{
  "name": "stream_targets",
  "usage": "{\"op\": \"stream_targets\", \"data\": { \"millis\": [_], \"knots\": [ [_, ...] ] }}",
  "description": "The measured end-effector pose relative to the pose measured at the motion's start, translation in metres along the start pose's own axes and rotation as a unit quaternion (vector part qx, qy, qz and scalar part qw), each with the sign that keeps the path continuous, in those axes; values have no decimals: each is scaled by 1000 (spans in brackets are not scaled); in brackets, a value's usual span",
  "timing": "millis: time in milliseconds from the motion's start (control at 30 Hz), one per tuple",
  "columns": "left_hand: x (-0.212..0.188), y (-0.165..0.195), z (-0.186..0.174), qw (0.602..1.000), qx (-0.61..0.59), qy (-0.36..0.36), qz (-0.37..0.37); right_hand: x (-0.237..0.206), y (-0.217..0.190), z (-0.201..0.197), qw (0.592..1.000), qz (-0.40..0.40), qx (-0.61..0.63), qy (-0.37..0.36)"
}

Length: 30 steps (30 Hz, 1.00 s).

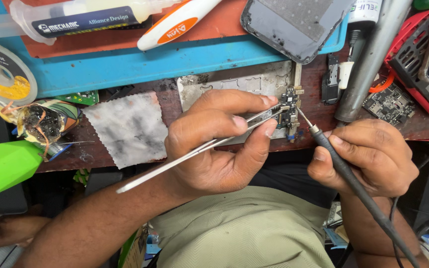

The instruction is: The person sits at a repair workbench and solders a small circuit board held in a jig, using tweezers in one hand and a soldering iron in the other to work on board components. Near the end they set the iron aside and pick up a toothbrush and a spray bottle to clean the board area.

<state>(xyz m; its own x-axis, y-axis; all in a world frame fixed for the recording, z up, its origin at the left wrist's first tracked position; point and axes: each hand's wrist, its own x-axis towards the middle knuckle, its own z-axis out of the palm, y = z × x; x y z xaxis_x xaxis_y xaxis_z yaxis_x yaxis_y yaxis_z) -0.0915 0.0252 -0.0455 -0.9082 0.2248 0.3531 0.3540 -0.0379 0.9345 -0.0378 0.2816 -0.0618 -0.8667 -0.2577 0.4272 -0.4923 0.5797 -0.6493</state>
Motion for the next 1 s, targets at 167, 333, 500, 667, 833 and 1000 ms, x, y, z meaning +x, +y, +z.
{"op": "stream_targets", "data": {
  "millis": [167, 333, 500, 667, 833, 1000],
  "knots": [
    [1, -1, 0, 1000, 3, 2, 8, 2, 4, 0, 1000, -21, 10, 1],
    [1, -1, 0, 1000, 7, 1, 9, 2, 4, 1, 1000, -23, 9, 4],
    [1, 0, -1, 1000, 4, -5, -1, 4, 2, 0, 1000, -18, 4, -2],
    [2, 0, 0, 1000, 2, -2, 0, 5, 2, 0, 1000, -19, 8, -7],
    [3, 1, -2, 1000, 4, -10, 3, 6, 4, 0, 1000, -26, 14, -7],
    [5, -1, 0, 1000, -6, -9, 15, 6, 3, 0, 1000, -19, 8, -9]
  ]
}}
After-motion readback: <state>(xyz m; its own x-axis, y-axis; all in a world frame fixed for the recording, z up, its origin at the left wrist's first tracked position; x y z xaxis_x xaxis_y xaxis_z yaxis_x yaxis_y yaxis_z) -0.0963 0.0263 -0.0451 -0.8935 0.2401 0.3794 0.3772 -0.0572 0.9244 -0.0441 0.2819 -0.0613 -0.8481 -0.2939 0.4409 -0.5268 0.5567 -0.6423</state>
